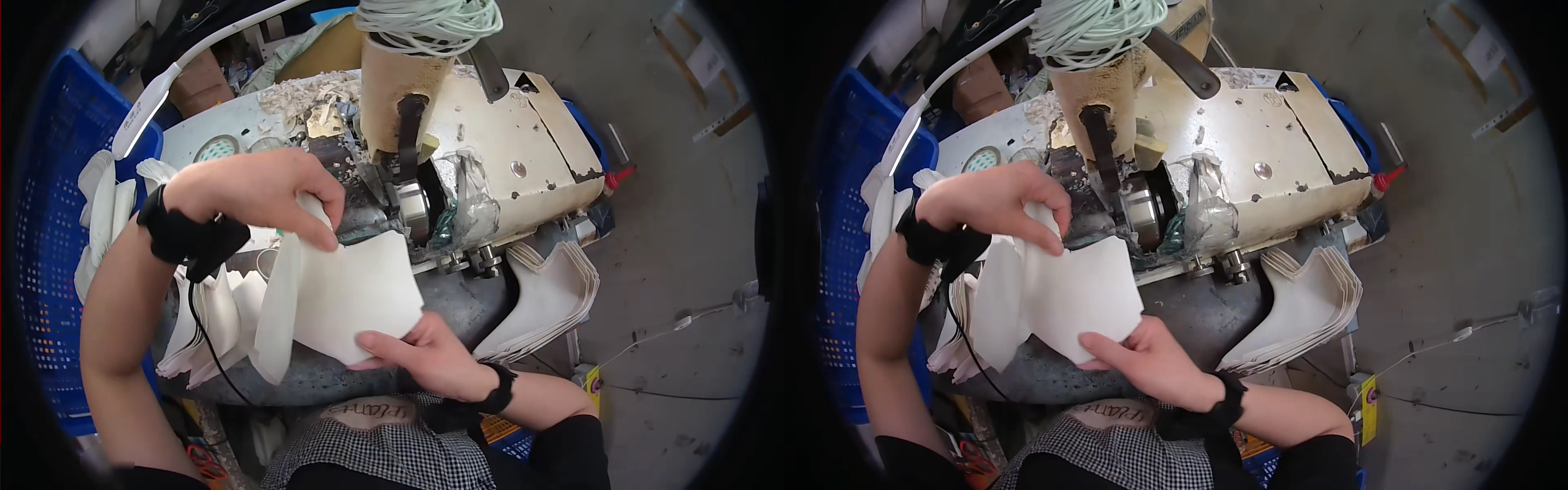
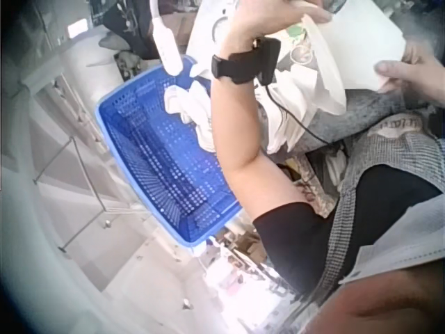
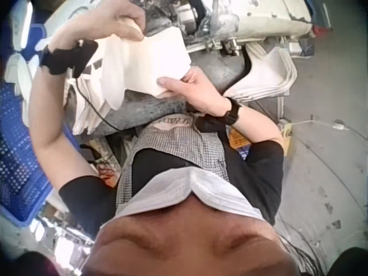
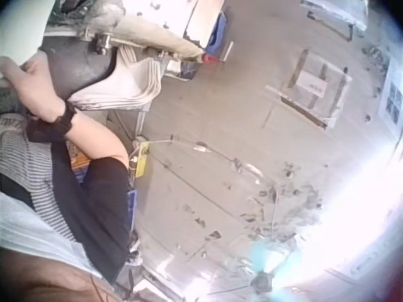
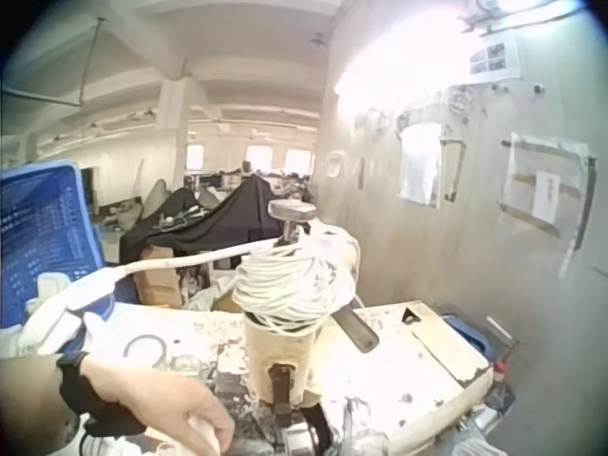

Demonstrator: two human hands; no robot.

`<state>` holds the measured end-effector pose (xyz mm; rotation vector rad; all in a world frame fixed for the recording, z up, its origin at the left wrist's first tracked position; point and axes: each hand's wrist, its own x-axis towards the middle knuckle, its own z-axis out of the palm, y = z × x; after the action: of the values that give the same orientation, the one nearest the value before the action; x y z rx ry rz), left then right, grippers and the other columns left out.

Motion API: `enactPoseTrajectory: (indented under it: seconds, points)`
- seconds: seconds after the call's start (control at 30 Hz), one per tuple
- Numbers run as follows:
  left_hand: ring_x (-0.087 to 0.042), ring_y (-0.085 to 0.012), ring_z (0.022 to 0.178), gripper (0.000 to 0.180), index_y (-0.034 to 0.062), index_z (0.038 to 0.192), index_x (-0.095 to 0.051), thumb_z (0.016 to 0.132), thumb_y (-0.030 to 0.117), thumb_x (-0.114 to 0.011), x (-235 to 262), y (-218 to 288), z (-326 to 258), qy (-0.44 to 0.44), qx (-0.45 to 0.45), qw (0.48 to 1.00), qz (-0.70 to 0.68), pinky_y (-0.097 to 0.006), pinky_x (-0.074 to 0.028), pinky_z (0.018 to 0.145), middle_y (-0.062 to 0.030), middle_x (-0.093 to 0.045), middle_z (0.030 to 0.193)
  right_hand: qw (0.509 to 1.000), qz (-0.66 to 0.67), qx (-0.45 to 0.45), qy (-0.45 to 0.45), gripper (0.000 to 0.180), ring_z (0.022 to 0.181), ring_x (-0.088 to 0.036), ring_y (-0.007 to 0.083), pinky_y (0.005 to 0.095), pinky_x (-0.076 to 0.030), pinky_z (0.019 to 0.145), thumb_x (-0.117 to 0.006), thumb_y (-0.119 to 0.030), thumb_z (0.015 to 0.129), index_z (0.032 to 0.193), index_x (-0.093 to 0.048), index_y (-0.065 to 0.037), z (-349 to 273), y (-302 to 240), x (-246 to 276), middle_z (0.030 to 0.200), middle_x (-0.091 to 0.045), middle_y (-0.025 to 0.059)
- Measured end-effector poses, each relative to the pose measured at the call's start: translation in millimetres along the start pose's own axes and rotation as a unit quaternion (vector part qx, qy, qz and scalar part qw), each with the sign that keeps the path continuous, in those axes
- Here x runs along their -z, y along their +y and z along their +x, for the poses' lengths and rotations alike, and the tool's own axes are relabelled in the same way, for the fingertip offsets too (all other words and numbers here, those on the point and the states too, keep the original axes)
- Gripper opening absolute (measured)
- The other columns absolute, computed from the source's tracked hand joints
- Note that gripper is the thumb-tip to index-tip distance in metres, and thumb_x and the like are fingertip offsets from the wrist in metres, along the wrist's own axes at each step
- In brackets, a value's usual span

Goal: The person repeatedly feeds white shoe sole pieces through a sewing machine, guiding them under the presser foot and stacking the finished pieces on the table. The person handles the pieces one at a time, aligning them before sewing and placing them in a growing stack after completion.

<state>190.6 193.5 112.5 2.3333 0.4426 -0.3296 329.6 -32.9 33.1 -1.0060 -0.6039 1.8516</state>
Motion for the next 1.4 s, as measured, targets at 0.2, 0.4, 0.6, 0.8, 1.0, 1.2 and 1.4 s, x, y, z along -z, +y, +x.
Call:
enactPoseTrajectory:
  seconds: [0.2, 0.4, 0.6, 0.8, 1.0, 1.2, 1.4]
  points:
    - [-0.061, -0.0197, 0.074, 0.033, 0.0035, 0.086, -0.068, 0.074, 0.034, -0.076, 17, -9, 11, -0.034, 0.067, 0.997, -0.006, -0.031, -0.046, 0.069, -0.0081, -0.065, 0.077, 0.986, 0.160, -0.032, -0.037, 0.036, 0.108, -0.061, 0.0222, 0.0349, -0.055, 0.093, -0.053, -0.011, 0.097, 0.128, -0.048, 0.006, 24, 1, -8, 0.122, -0.058, 0.0150]
    - [-0.061, -0.0191, 0.074, 0.036, 0.0033, 0.086, -0.068, 0.073, 0.037, -0.075, 21, -14, 19, -0.012, 0.063, 0.998, 0.001, -0.031, -0.046, 0.068, -0.0075, -0.066, 0.078, 0.975, 0.217, -0.033, -0.016, 0.036, 0.108, -0.061, 0.0241, 0.0380, -0.054, 0.094, -0.051, -0.010, 0.097, 0.128, -0.046, 0.007, 29, -1, -11, 0.121, -0.059, 0.0158]
    - [-0.063, -0.0214, 0.077, 0.034, -0.0009, 0.087, -0.068, 0.074, 0.030, -0.074, 8, -11, 33, 0.097, -0.027, 0.995, 0.003, -0.031, -0.049, 0.072, -0.0123, -0.067, 0.082, 0.986, 0.148, 0.019, 0.070, 0.035, 0.103, -0.063, 0.0208, 0.0345, -0.055, 0.086, -0.056, -0.009, 0.094, 0.126, -0.050, 0.004, 21, -10, 8, 0.115, -0.063, 0.0124]
    - [-0.065, -0.0206, 0.072, 0.027, -0.0001, 0.091, -0.070, 0.078, 0.023, -0.068, -7, 2, 31, 0.123, 0.025, 0.990, -0.058, -0.031, -0.050, 0.068, -0.0126, -0.069, 0.078, 0.959, -0.024, 0.178, 0.218, 0.034, 0.098, -0.060, 0.0124, 0.0268, -0.048, 0.086, -0.058, -0.002, 0.089, 0.123, -0.053, -0.001, 4, -15, 27, 0.109, -0.062, 0.0033]
    - [-0.064, -0.0248, 0.064, 0.025, 0.0013, 0.080, -0.070, 0.077, 0.026, -0.066, -16, 7, 25, 0.151, 0.069, 0.986, 0.007, -0.034, -0.050, 0.063, -0.0121, -0.066, 0.069, 0.935, -0.150, 0.241, 0.211, 0.034, 0.095, -0.058, 0.0108, 0.0250, -0.047, 0.084, -0.059, -0.003, 0.087, 0.120, -0.053, -0.001, 0, -35, 50, 0.105, -0.062, 0.0043]
    - [-0.063, -0.0273, 0.064, 0.023, 0.0021, 0.076, -0.069, 0.074, 0.025, -0.066, -26, 4, 32, 0.177, 0.093, 0.979, 0.042, -0.034, -0.050, 0.063, -0.0126, -0.065, 0.067, 0.916, -0.237, 0.250, 0.205, 0.028, 0.093, -0.057, 0.0090, 0.0241, -0.047, 0.082, -0.058, -0.005, 0.088, 0.115, -0.055, 0.000, 2, -53, 52, 0.104, -0.062, 0.0030]
    - [-0.062, -0.0170, 0.053, 0.025, -0.0011, 0.072, -0.068, 0.077, 0.023, -0.066, -24, 23, 34, 0.103, 0.133, 0.985, -0.045, -0.030, -0.051, 0.057, -0.0082, -0.064, 0.058, 0.904, -0.292, 0.246, 0.190, 0.027, 0.087, -0.059, 0.0068, 0.0223, -0.048, 0.077, -0.067, -0.004, 0.085, 0.109, -0.057, 0.003, 6, -101, 73, 0.098, -0.065, 0.0043]
